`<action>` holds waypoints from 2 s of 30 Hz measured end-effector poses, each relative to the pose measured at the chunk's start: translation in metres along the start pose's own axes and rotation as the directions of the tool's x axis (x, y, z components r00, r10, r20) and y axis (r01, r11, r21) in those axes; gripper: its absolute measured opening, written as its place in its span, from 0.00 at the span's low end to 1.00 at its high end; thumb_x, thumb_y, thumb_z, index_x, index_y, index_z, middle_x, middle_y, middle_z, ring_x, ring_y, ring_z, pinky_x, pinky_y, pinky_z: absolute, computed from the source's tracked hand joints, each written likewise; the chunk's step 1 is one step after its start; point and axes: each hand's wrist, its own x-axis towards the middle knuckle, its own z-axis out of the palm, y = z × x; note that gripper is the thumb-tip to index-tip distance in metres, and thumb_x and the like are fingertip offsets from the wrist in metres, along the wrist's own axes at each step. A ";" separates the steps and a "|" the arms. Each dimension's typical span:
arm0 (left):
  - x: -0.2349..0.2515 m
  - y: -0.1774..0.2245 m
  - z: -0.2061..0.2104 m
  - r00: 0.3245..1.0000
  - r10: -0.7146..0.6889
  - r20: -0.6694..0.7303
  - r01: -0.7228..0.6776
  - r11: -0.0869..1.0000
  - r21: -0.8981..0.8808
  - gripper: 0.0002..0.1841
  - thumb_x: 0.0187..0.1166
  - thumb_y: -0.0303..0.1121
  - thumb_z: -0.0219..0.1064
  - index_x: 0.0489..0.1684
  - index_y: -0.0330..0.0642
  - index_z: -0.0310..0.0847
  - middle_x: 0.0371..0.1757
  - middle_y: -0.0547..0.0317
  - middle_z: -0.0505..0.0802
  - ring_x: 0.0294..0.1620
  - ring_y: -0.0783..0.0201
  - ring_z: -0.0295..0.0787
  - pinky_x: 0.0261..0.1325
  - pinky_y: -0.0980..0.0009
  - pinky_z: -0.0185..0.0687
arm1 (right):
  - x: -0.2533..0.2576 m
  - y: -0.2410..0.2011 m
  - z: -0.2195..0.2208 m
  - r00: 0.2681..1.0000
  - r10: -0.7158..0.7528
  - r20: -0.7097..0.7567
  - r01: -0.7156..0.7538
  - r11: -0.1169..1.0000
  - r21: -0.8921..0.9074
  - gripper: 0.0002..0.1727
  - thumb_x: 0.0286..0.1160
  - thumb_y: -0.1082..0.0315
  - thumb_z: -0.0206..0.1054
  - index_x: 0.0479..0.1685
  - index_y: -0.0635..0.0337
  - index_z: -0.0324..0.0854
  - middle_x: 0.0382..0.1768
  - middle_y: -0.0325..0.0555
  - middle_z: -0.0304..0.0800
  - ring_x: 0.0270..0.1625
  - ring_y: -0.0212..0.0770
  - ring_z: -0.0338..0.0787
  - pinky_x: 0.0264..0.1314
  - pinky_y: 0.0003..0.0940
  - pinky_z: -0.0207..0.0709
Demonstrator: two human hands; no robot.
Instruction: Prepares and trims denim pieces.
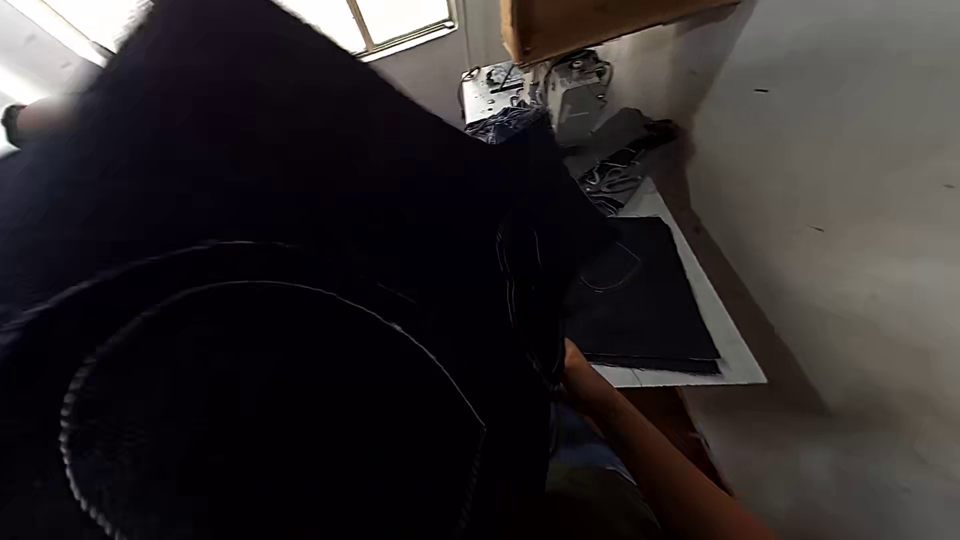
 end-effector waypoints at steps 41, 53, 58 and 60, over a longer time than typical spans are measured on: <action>-0.123 -0.213 0.324 0.351 -0.855 0.382 0.314 0.491 0.812 0.31 0.92 0.39 0.55 0.92 0.34 0.54 0.37 0.38 0.94 0.45 0.39 0.95 0.60 0.44 0.85 | 0.011 -0.103 -0.169 0.777 -0.250 -0.578 -0.600 -0.018 -0.800 0.32 0.81 0.51 0.69 0.65 0.77 0.77 0.63 0.74 0.82 0.57 0.70 0.89 0.54 0.68 0.81; -0.210 -0.290 0.241 -0.037 -0.959 0.282 0.382 0.248 0.890 0.27 0.78 0.24 0.63 0.81 0.37 0.73 0.84 0.41 0.75 0.81 0.40 0.75 0.78 0.40 0.75 | 0.113 -0.044 -0.172 0.924 -0.096 -0.369 -0.366 -0.496 -0.788 0.46 0.70 0.31 0.69 0.54 0.76 0.79 0.94 0.60 0.47 0.83 0.80 0.66 0.46 0.65 0.86; -0.265 -0.316 0.232 -0.154 -0.851 0.502 0.202 0.470 0.859 0.22 0.85 0.37 0.65 0.79 0.50 0.79 0.92 0.53 0.67 0.96 0.48 0.48 0.91 0.36 0.47 | 0.116 -0.044 -0.169 0.936 -0.063 -0.346 -0.316 -0.584 -0.748 0.47 0.73 0.31 0.66 0.55 0.79 0.77 0.94 0.65 0.44 0.78 0.82 0.72 0.45 0.65 0.86; -0.275 -0.309 0.212 -0.124 -0.767 0.629 0.200 0.602 0.773 0.22 0.87 0.40 0.62 0.77 0.47 0.80 0.85 0.52 0.78 0.93 0.50 0.59 0.94 0.40 0.43 | 0.118 -0.046 -0.168 0.926 -0.046 -0.375 -0.323 -0.610 -0.723 0.48 0.74 0.30 0.64 0.59 0.79 0.76 0.95 0.64 0.40 0.79 0.81 0.71 0.48 0.64 0.86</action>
